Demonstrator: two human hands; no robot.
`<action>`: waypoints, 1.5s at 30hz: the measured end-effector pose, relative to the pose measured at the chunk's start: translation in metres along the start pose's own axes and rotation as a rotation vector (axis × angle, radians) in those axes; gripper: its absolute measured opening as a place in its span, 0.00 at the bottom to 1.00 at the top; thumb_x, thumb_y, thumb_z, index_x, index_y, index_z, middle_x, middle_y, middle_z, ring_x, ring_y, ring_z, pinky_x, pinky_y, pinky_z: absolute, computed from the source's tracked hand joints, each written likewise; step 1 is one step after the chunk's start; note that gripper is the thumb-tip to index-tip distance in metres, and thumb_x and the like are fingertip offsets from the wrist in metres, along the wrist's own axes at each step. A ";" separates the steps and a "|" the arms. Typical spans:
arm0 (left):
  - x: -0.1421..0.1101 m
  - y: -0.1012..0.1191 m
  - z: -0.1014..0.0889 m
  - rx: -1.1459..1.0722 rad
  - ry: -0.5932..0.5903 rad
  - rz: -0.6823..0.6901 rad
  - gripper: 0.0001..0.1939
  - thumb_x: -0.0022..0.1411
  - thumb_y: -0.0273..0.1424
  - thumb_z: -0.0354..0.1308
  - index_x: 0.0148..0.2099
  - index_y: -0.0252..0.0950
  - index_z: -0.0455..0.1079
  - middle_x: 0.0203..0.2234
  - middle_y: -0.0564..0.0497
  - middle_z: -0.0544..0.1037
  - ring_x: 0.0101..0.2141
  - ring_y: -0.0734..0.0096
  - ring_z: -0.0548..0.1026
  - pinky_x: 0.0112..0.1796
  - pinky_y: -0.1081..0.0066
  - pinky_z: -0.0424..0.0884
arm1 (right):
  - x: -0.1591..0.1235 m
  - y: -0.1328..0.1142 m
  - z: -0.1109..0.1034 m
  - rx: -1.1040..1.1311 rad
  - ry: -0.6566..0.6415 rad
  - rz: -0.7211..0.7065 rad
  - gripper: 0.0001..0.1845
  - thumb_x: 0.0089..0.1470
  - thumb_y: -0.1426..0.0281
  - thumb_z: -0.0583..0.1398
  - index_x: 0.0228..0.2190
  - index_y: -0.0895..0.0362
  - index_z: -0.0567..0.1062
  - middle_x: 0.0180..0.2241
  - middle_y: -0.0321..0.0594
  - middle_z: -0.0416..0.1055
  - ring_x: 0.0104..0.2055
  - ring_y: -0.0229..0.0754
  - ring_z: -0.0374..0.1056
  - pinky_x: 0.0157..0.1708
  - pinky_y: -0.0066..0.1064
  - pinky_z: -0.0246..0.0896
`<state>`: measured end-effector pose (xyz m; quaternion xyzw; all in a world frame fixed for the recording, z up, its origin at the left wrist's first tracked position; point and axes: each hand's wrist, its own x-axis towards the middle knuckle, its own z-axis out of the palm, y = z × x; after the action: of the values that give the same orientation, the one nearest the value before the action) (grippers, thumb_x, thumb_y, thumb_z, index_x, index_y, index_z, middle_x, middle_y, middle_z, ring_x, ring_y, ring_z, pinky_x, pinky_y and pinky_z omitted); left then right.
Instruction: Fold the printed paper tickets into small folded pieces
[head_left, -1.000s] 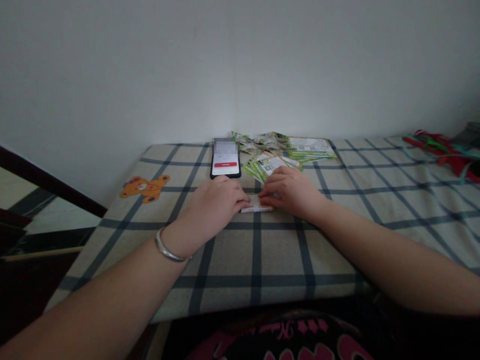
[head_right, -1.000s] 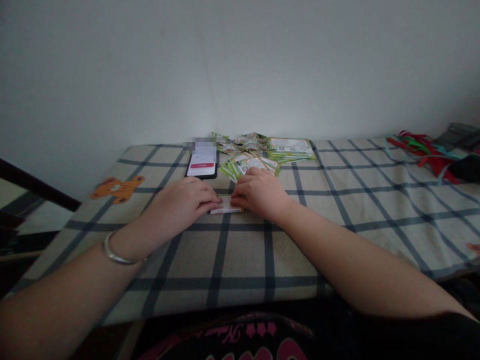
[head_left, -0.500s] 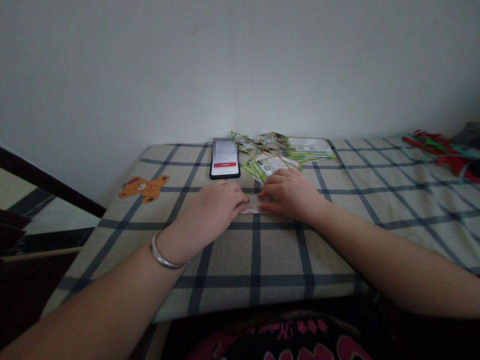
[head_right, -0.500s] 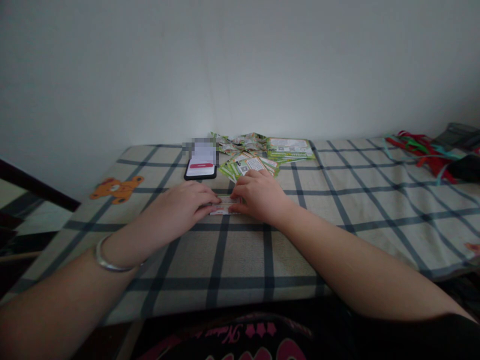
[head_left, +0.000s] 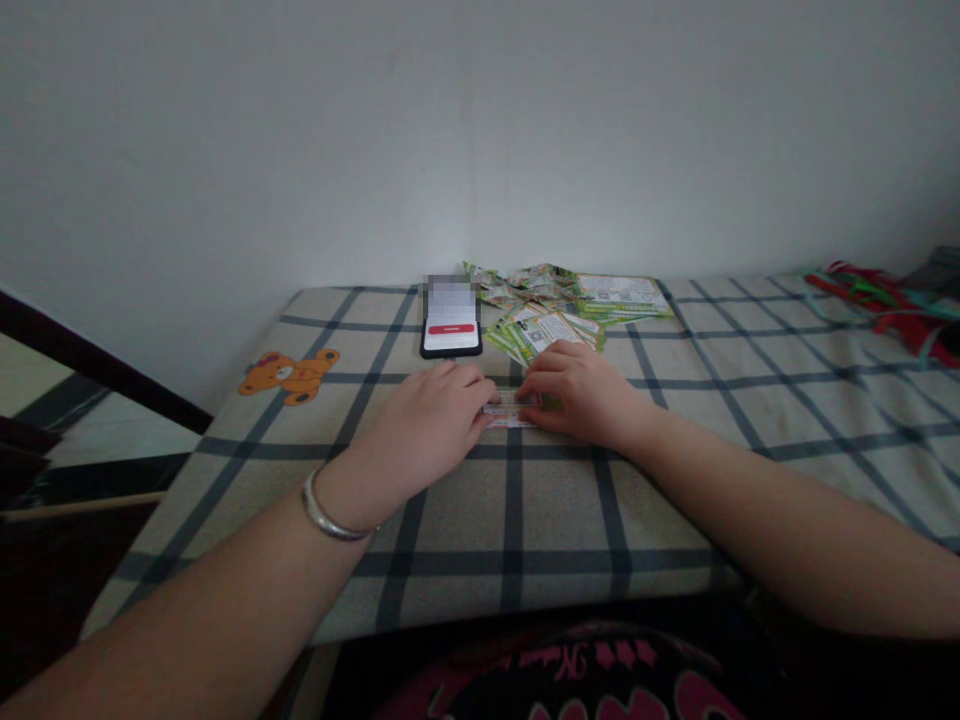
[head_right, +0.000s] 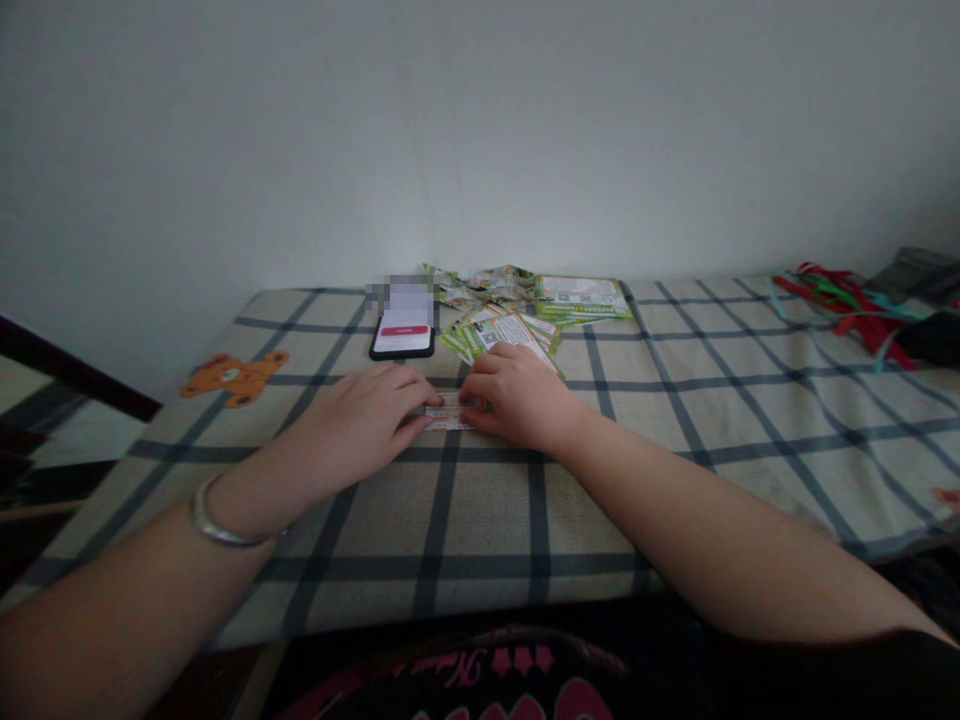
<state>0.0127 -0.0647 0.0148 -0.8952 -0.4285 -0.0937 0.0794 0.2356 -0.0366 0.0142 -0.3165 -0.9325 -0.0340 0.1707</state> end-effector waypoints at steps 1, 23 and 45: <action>0.000 0.000 0.001 -0.006 -0.004 -0.001 0.08 0.65 0.31 0.55 0.44 0.37 0.72 0.39 0.47 0.74 0.41 0.60 0.71 0.41 0.62 0.68 | 0.000 -0.001 0.001 0.014 0.002 -0.023 0.09 0.58 0.64 0.61 0.35 0.55 0.80 0.34 0.42 0.75 0.40 0.46 0.65 0.43 0.36 0.57; 0.009 -0.005 0.002 -0.206 0.018 0.281 0.11 0.59 0.18 0.54 0.32 0.37 0.74 0.32 0.51 0.76 0.38 0.64 0.71 0.40 0.63 0.67 | 0.003 -0.006 0.003 0.041 -0.030 -0.288 0.11 0.61 0.73 0.57 0.38 0.52 0.80 0.38 0.37 0.76 0.38 0.41 0.65 0.38 0.34 0.58; -0.001 0.005 0.001 0.084 0.004 0.297 0.09 0.64 0.20 0.52 0.37 0.34 0.73 0.36 0.49 0.77 0.39 0.63 0.73 0.39 0.64 0.70 | 0.002 -0.009 0.002 -0.006 -0.060 -0.282 0.09 0.60 0.73 0.57 0.34 0.54 0.78 0.37 0.37 0.75 0.37 0.41 0.64 0.35 0.33 0.57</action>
<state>0.0163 -0.0684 0.0135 -0.9444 -0.2947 -0.0645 0.1308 0.2282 -0.0420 0.0131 -0.1837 -0.9723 -0.0511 0.1352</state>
